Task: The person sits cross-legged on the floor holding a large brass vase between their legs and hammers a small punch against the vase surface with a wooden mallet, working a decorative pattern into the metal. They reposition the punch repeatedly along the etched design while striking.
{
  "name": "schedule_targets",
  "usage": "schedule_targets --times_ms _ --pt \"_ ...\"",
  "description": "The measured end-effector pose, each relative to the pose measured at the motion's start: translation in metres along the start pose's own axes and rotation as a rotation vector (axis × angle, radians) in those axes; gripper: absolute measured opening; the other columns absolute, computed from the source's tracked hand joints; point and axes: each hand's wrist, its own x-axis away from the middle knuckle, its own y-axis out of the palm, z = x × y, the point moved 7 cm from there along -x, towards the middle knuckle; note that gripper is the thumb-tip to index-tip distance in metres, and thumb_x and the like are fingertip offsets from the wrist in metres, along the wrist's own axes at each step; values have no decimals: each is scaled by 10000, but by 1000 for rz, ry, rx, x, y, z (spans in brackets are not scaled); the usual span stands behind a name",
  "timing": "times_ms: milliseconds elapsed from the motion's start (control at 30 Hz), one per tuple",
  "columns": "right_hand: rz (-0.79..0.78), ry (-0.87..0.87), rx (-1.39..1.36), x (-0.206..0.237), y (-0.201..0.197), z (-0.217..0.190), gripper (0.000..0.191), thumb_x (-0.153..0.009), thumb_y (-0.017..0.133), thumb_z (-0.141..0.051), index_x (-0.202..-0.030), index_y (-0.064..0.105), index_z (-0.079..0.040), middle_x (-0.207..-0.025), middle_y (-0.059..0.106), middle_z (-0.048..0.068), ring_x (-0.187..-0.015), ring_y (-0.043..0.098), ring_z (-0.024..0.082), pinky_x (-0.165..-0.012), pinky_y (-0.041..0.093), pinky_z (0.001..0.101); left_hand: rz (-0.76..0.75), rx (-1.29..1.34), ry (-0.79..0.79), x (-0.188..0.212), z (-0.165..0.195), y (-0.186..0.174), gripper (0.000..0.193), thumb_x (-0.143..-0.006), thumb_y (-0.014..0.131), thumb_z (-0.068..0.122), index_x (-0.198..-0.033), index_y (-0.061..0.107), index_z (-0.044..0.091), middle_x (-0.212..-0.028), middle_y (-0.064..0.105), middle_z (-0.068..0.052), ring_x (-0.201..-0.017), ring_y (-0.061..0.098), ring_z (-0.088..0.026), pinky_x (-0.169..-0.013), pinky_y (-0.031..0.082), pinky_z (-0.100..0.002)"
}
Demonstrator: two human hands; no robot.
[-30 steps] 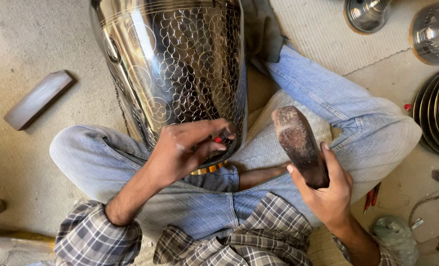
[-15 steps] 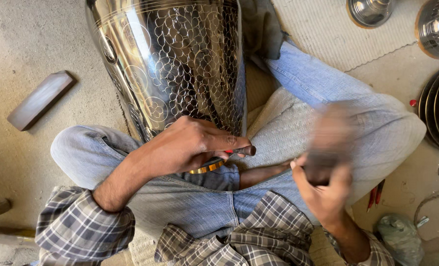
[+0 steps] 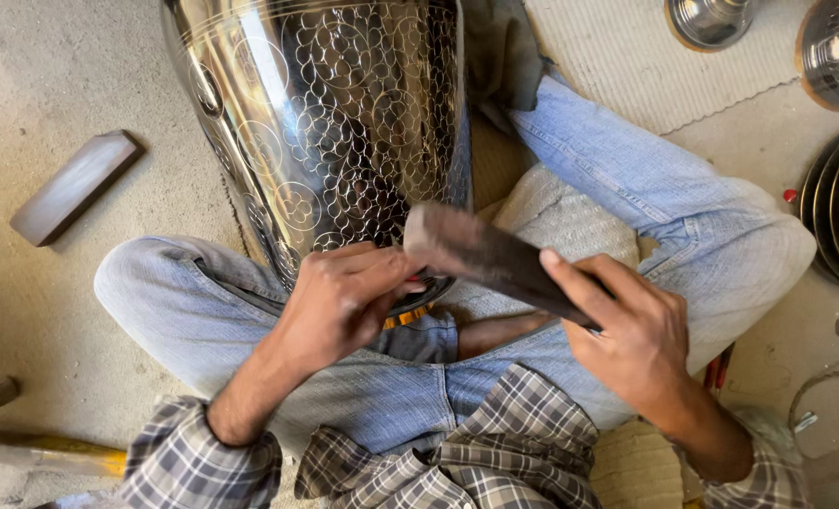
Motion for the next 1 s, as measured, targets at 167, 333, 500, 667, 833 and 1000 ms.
schedule_targets --times_ms 167,333,500,667,833,1000 --pt "129 -20 -348 -14 -23 -2 743 -830 749 7 -1497 444 -113 -1003 636 169 -784 682 252 -620 527 370 254 39 2 15 12 -13 364 -912 752 12 -1263 704 96 -850 751 -12 -629 631 -113 -524 508 -301" --pt "132 -112 -247 -29 -39 -18 685 -786 747 49 -1394 473 -108 -967 641 124 -749 665 237 -596 523 382 293 34 28 20 13 -17 347 -874 754 11 -1208 707 91 -856 752 -30 -629 617 -142 -542 484 -314" --pt "-165 -61 1 -49 -22 -27 834 -634 771 91 -1414 634 -171 -826 631 89 -564 601 248 -467 516 405 428 85 -4 28 5 -10 207 -927 765 1 -1088 693 110 -884 748 -39 -752 710 -125 -629 567 -290" --pt "43 -241 -77 -62 -56 -39 895 -692 743 84 -1492 475 -215 -918 635 89 -707 632 240 -577 541 381 696 252 -139 47 -2 1 315 -938 703 -22 -1232 593 -41 -955 770 -139 -785 781 -132 -661 668 -246" --pt "112 -260 -262 -69 -73 -39 916 -852 763 71 -1598 372 -288 -874 560 -15 -689 572 120 -580 505 311 783 310 -92 67 -4 17 282 -997 734 41 -1216 565 -14 -970 740 -138 -816 757 -203 -673 649 -293" --pt "-107 -376 175 -68 -54 -35 832 -820 748 116 -1461 536 -369 -805 638 -35 -544 558 108 -450 528 269 718 49 -272 71 -25 20 182 -790 847 134 -875 693 92 -605 657 20 -448 549 -76 -407 468 -245"
